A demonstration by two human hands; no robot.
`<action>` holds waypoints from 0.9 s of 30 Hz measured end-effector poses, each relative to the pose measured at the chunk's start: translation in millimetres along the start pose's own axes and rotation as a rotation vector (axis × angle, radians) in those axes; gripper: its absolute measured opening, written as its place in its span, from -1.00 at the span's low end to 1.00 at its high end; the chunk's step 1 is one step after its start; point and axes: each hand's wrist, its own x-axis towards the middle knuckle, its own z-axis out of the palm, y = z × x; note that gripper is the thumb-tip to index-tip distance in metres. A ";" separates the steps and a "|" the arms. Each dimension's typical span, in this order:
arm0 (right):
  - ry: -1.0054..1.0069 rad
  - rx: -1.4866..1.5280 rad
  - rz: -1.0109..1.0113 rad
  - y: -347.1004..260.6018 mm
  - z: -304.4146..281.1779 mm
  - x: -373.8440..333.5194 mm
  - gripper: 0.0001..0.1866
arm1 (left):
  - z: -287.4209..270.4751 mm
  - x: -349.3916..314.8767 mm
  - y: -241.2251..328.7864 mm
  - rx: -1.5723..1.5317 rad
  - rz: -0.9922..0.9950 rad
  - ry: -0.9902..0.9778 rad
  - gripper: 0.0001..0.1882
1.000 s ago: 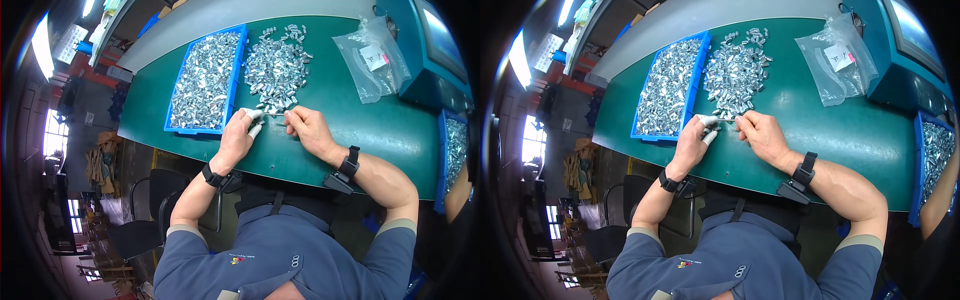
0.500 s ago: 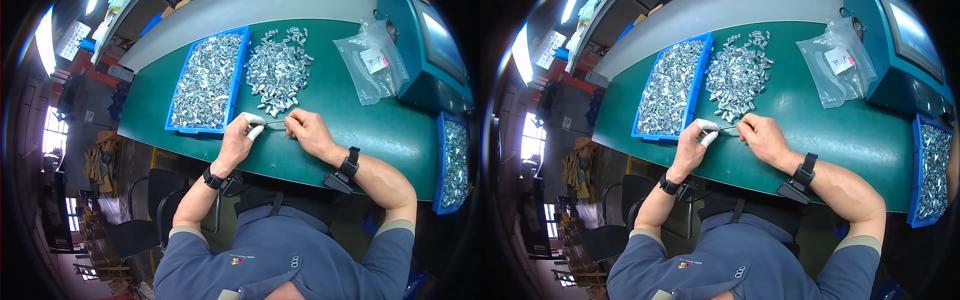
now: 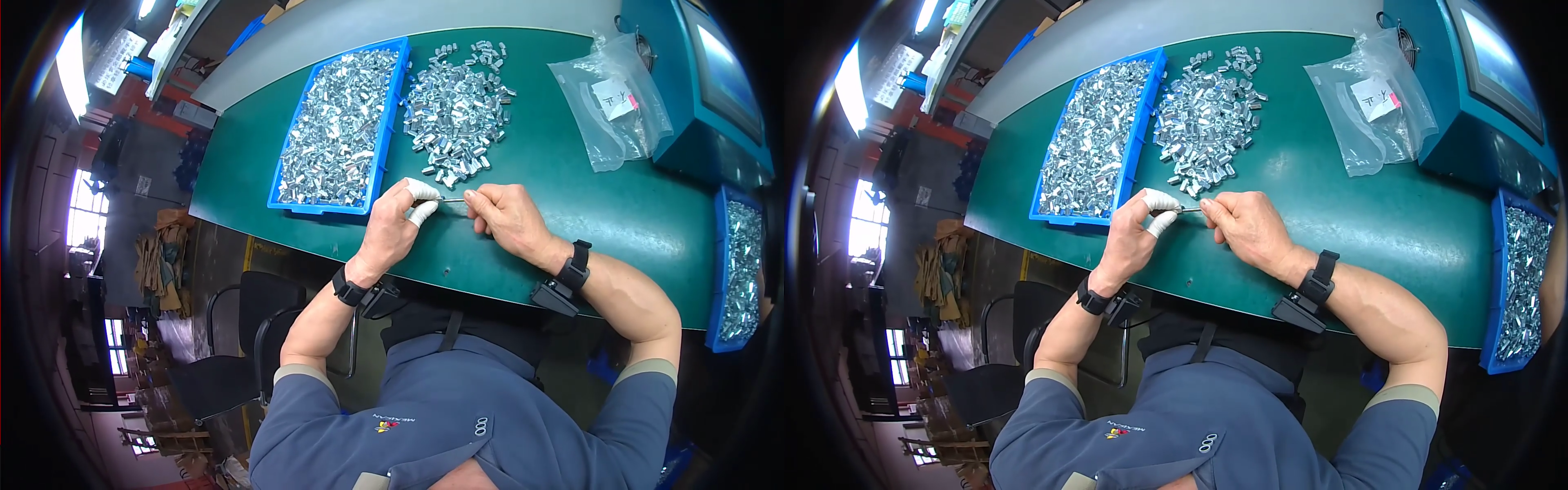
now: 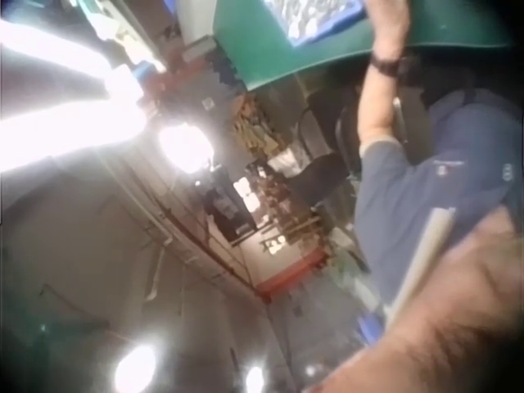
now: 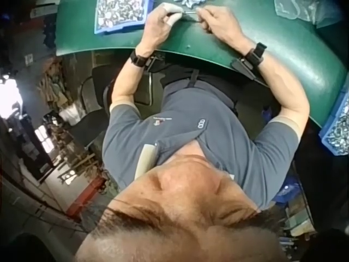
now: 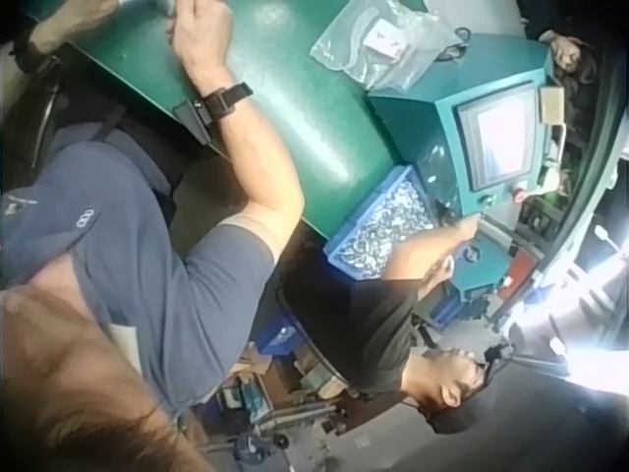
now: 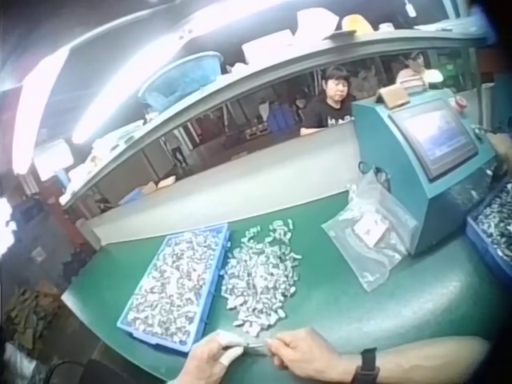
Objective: Sorting and inspecting small metal hardware components at a manual workstation.
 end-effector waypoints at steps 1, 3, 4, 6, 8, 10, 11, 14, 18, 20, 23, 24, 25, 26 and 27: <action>-0.005 -0.013 -0.002 -0.3 0.3 -0.3 -0.53 | -0.6 0.0 -0.6 -0.006 0.010 0.000 -0.86; -0.020 -0.020 0.009 -1.2 -0.4 0.0 -0.52 | -2.3 0.4 -1.6 -0.014 0.017 0.002 -0.87; -0.031 -0.027 0.017 -1.4 -1.0 0.5 -0.50 | -3.4 1.7 -2.1 -0.012 0.041 0.006 -0.87; -0.027 -0.033 0.020 -1.3 -1.0 0.8 -0.48 | -6.3 4.5 -1.7 -0.011 0.063 0.012 -0.87; -0.023 -0.038 0.024 -1.3 -2.0 1.6 -0.47 | -9.5 7.9 0.9 0.002 0.096 -0.016 -0.87; -0.063 0.016 0.104 -2.5 -3.7 2.6 -0.44 | -11.7 10.9 6.9 -0.022 0.108 -0.039 -0.87; -0.065 0.016 0.105 -2.4 -3.1 2.0 -0.44 | -11.9 11.6 8.6 -0.045 0.121 -0.064 -0.87; -0.090 0.047 0.077 -1.7 -2.2 0.7 -0.42 | -3.7 12.9 5.1 -0.027 0.139 -0.094 -0.86; -0.145 0.044 0.093 -1.8 -1.6 2.2 -0.43 | -5.0 12.5 5.2 -0.043 0.133 -0.057 -0.85; -0.137 0.044 0.096 0.3 -1.5 2.6 -0.44 | -4.7 15.0 13.1 -0.068 0.088 -0.053 -0.86; -0.099 0.138 0.048 4.6 2.1 4.2 -0.54 | -1.7 13.5 10.4 -0.102 0.005 -0.045 -0.86; -0.014 0.216 0.007 6.0 6.6 5.5 -0.60 | -0.6 12.7 8.1 -0.113 -0.032 -0.043 -0.87; 0.073 0.294 -0.033 8.7 9.6 6.8 -0.66 | 0.4 12.0 8.3 -0.113 -0.031 -0.044 -0.87; 0.075 0.294 -0.033 13.1 10.4 7.8 -0.66 | 1.6 10.5 9.0 -0.129 -0.058 -0.053 -0.87; 0.081 0.297 -0.076 18.2 10.2 8.6 -0.70 | 2.9 10.0 9.0 -0.145 -0.085 -0.063 -0.87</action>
